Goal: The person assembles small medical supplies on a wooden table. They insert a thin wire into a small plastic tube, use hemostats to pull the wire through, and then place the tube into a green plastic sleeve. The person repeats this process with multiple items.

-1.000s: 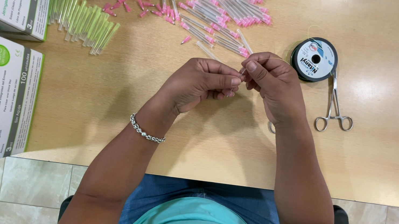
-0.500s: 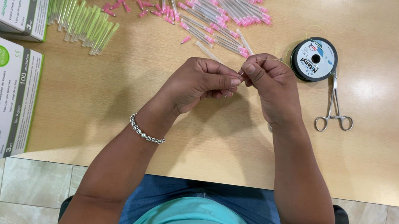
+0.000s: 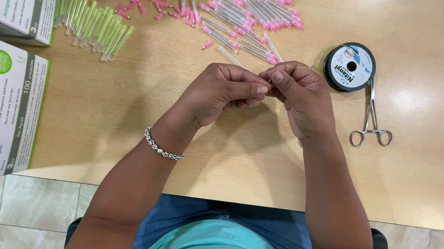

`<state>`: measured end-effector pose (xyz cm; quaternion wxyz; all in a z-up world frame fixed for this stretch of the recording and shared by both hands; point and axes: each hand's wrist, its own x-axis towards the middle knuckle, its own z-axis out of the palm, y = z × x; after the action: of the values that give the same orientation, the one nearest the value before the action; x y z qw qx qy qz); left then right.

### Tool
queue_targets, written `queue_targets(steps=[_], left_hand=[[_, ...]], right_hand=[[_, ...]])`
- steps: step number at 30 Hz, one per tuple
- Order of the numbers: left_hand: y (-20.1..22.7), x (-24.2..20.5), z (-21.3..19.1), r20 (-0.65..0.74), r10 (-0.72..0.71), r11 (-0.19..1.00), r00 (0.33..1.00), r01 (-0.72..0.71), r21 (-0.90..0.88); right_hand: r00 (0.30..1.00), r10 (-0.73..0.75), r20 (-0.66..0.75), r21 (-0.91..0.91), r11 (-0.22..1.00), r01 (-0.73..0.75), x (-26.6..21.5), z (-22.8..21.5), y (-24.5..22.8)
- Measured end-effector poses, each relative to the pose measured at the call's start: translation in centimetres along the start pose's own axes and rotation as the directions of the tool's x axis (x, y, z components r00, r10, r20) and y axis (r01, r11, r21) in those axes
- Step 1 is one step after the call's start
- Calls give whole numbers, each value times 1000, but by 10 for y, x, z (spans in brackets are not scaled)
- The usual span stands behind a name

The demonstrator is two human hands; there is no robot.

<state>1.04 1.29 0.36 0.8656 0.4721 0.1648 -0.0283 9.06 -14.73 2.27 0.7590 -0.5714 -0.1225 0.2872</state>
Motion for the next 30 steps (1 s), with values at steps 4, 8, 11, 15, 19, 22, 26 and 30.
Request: queue_targets(steps=[4,8,11,15,19,22,26,30], left_hand=[[-1,1,0,14,20,1000,1000,-20,8],[-3,2,-2,18,31,999,999,-31,8],[-1,1,-2,25,40,999,999,-40,1],[-2,2,-1,20,50,999,999,-51,12],[-1,1,-2,17,59,998,998,-60,22],[0,0,-2,17,63,997,998,-64,43],[-1,0,0,16,82,996,996,-83,30],[-1,-1,0,14,94,994,995,-94,46]], right_hand=[[999,43,-33,63,997,-41,6,-10,14],[997,77,-4,122,990,-76,5,-11,10],[996,92,15,149,984,-93,1,-1,-2],[1000,10,7,80,997,-11,2,-1,3],[998,-51,20,2,999,51,2,-1,4],[997,-75,23,-5,997,76,-2,8,-4],[994,-105,22,-29,994,106,-1,6,0],[992,-125,34,-44,991,126,3,-3,8]])
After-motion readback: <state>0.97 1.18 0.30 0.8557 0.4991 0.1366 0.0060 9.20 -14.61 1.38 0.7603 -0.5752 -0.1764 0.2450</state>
